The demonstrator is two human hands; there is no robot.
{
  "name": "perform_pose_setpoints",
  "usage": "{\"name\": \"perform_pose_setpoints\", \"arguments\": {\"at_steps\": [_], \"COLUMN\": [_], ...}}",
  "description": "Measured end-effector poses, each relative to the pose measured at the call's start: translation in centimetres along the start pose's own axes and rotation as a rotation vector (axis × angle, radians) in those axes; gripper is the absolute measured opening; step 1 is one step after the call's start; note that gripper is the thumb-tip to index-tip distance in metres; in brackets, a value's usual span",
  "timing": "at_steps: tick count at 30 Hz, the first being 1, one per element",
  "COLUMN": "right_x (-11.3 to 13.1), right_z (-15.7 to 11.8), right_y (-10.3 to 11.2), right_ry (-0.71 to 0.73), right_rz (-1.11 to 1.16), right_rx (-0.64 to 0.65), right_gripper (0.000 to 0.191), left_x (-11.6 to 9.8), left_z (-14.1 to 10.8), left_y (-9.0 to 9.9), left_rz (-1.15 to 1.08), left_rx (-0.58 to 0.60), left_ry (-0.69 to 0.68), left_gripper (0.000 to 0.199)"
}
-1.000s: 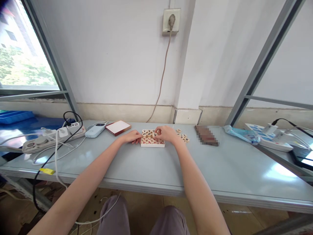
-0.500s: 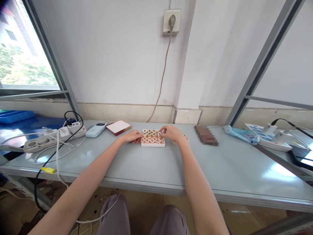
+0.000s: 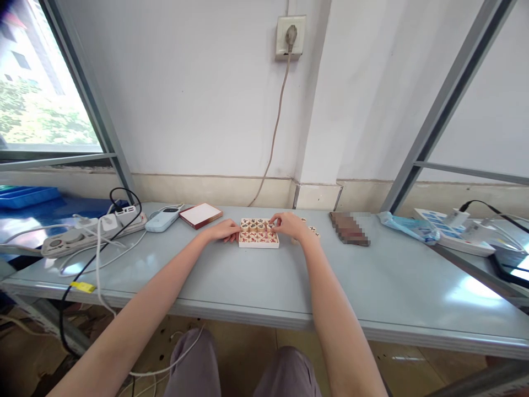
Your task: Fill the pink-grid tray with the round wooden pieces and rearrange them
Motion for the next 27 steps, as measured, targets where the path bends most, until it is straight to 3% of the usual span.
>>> {"name": "perform_pose_setpoints", "arguments": {"at_steps": [13, 19, 21, 24, 27], "right_x": [0.2, -3.0, -4.7, -7.1, -7.9], "right_z": [-0.4, -2.4, -3.0, -2.9, -2.1], "right_y": [0.8, 3.5, 3.5, 2.2, 0.9], "right_ry": [-0.023, -0.296, -0.396, -0.503, -0.513], "right_rz": [-0.022, -0.439, -0.473, -0.382, -0.273], "right_rx": [-0.039, -0.371, -0.399, -0.292, -0.19], "right_gripper": [0.025, 0.033, 0.036, 0.03, 0.028], "left_x": [-0.2, -0.2, -0.3, -0.6, -0.8], "left_z": [-0.1, -0.1, -0.2, -0.4, -0.6], "left_y": [-0.1, 0.0, 0.0, 0.0, 0.1], "left_rz": [-0.013, 0.011, 0.014, 0.006, -0.002], "left_rx": [0.014, 0.0, -0.007, -0.013, -0.029], "left_ry": [0.001, 0.014, 0.026, 0.011, 0.002], "left_gripper": [0.037, 0.038, 0.038, 0.036, 0.036]}}
Point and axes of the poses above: each hand's wrist, its own z-axis towards the middle knuckle, its own y-axis out of the back of the hand, x = y × z, the point moved 9 cm from there along z, towards the middle knuckle, and after that the axes turned 2 degrees about y, right-handed, at the moved point
